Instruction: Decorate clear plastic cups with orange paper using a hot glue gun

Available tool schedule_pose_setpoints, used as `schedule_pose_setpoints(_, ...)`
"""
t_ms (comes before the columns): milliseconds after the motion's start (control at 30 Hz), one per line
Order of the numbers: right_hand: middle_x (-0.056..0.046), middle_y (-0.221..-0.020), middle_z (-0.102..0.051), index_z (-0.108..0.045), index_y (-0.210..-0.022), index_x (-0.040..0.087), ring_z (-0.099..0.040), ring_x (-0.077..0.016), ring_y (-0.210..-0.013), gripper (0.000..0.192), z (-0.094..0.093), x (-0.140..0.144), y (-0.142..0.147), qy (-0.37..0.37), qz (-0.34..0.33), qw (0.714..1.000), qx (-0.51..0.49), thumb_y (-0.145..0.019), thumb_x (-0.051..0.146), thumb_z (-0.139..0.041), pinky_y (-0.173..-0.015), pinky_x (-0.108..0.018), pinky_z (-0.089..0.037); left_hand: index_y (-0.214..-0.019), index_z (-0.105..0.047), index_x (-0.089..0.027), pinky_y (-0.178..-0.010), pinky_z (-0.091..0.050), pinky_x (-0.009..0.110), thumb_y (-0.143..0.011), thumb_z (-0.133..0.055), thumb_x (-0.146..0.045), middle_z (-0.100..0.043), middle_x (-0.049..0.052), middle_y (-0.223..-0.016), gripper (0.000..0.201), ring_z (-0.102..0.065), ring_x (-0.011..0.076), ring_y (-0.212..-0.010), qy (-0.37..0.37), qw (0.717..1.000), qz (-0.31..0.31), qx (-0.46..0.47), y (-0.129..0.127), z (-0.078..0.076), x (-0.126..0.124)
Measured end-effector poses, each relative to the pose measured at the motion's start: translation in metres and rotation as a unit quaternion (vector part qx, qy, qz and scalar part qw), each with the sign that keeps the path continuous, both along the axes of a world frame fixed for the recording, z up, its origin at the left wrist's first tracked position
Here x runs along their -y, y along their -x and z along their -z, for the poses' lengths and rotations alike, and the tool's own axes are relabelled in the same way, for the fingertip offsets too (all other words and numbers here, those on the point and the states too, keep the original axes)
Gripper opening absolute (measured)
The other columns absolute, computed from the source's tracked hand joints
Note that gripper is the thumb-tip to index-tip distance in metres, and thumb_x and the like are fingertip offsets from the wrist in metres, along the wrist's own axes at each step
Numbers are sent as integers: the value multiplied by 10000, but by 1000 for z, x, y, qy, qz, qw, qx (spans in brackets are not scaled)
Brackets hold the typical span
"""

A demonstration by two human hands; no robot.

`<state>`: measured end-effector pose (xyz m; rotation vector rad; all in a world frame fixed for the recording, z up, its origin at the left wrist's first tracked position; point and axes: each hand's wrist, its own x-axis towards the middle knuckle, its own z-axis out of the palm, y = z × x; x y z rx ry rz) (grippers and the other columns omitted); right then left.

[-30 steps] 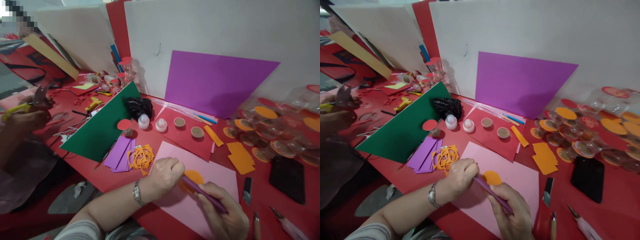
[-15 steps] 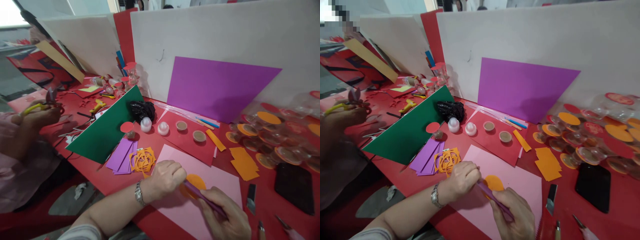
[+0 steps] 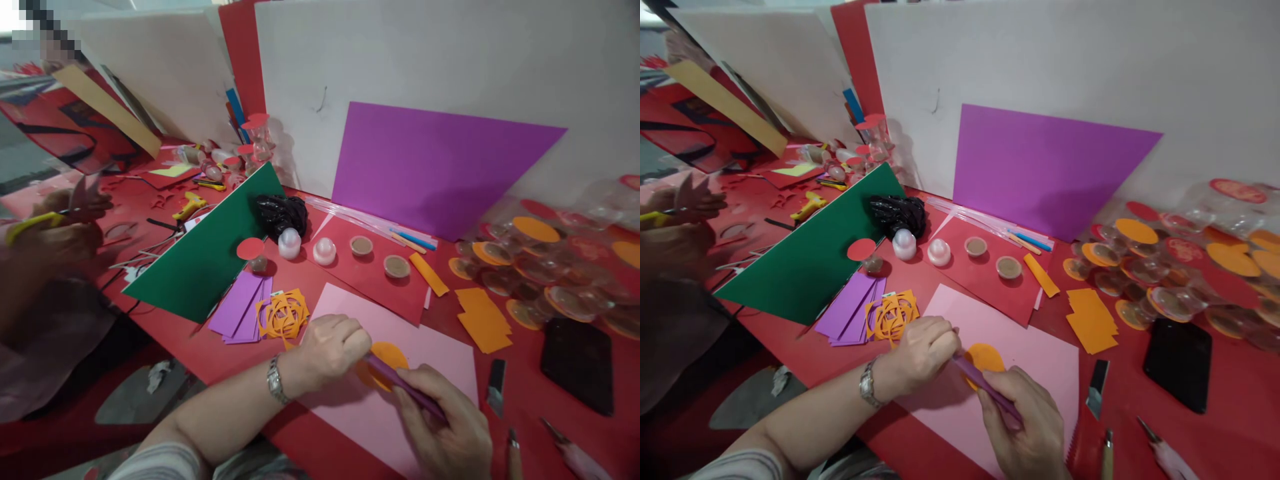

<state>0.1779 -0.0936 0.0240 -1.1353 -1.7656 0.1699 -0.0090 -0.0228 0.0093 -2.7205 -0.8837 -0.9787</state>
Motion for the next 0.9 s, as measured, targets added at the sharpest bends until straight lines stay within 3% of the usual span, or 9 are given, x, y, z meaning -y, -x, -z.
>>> schedule_pose_setpoints(133, 30, -669, -664, -641, -954, 225, -611, -97, -501, 83, 1, -1, -1, -4, -6, 1000, 6, -904, 160, -625, -492, -184, -513, -783, -534, -191, -571, -387, 257, -995, -423, -115, -532, -15, -661, 251, -463, 130, -590, 7, 1000, 4, -1, 0, 1, 1)
schedule_pose_setpoints(267, 21, -696, -689, -671, -954, 230, -635, -111, -524, 66, 4, 5, -1, 2, 12, 1000, -2, -900, 196, -653, -493, -195, -512, -857, -532, -197, -592, -426, 254, -999, -409, -113, -549, -16, -681, 206, -506, 134, -618, 18, 997, 15, 70, -3, 1, 1)
schedule_pose_setpoints(367, -5, -774, -729, -690, -939, 232, -684, -142, -604, 71, 6, 10, -8, 55, 103, 992, -55, -908, 295, -679, -545, -221, -536, -1108, -526, -168, -666, -508, 282, -990, -438, -142, -639, 41, -850, 150, -595, 168, -764, 41, 989, -11, 138, -5, 1, -4)
schedule_pose_setpoints(467, -49, -862, -752, -697, -1011, 213, -716, -181, -702, 236, 11, 4, -27, 116, 223, 965, -71, -939, 427, -628, -603, -260, -540, -1336, -441, -108, -875, -566, 432, -967, -489, -162, -657, 174, -1145, 375, -626, 264, -1080, 44, 989, -80, 114, -3, 4, -13)
schedule_pose_setpoints(533, -69, -869, -751, -698, -1048, 202, -705, -201, -688, 356, 20, -5, -42, 118, 229, 966, 28, -955, 509, -542, -567, -290, -505, -1402, -408, -86, -1054, -482, 580, -964, -494, -149, -604, 238, -1313, 451, -525, 345, -1329, 43, 991, -118, 44, 0, 7, -20)
schedule_pose_setpoints(600, -110, -883, -743, -679, -1063, 168, -702, -254, -738, 420, 32, -13, -54, 93, 256, 953, 131, -982, 491, -423, -605, -352, -497, -1459, -372, -77, -1132, -373, 674, -958, -493, -116, -499, 278, -1476, 517, -361, 401, -1488, 46, 987, -153, -34, 5, 10, -26)
schedule_pose_setpoints(700, -133, -858, -723, -644, -1089, 132, -688, -288, -785, 380, 50, -18, -63, 128, 257, 916, 281, -989, 322, -330, -658, -398, -474, -1550, -285, -89, -1181, -296, 686, -936, -507, -72, -324, 274, -1626, 654, -216, 410, -1559, 64, 968, -194, -146, 14, 11, -33)
schedule_pose_setpoints(800, -145, -879, -721, -632, -1076, 128, -681, -288, -816, 342, 58, -15, -63, 169, 245, 874, 384, -977, 226, -320, -659, -390, -455, -1598, -220, -97, -1214, -233, 684, -951, -607, -234, -233, 260, -1667, 766, -150, 399, -1575, 108, 946, -206, -225, 21, 4, -37)
schedule_pose_setpoints(900, -191, -1019, -721, -635, -1111, 96, -679, -327, -940, 404, 54, -12, -61, 132, 229, 874, 408, -1018, 318, -311, -774, -441, -510, -1614, -196, -93, -1216, -181, 713, -882, -724, -465, -201, 265, -1672, 977, -124, 426, -1572, 137, 933, -216, -252, 26, -5, -38)
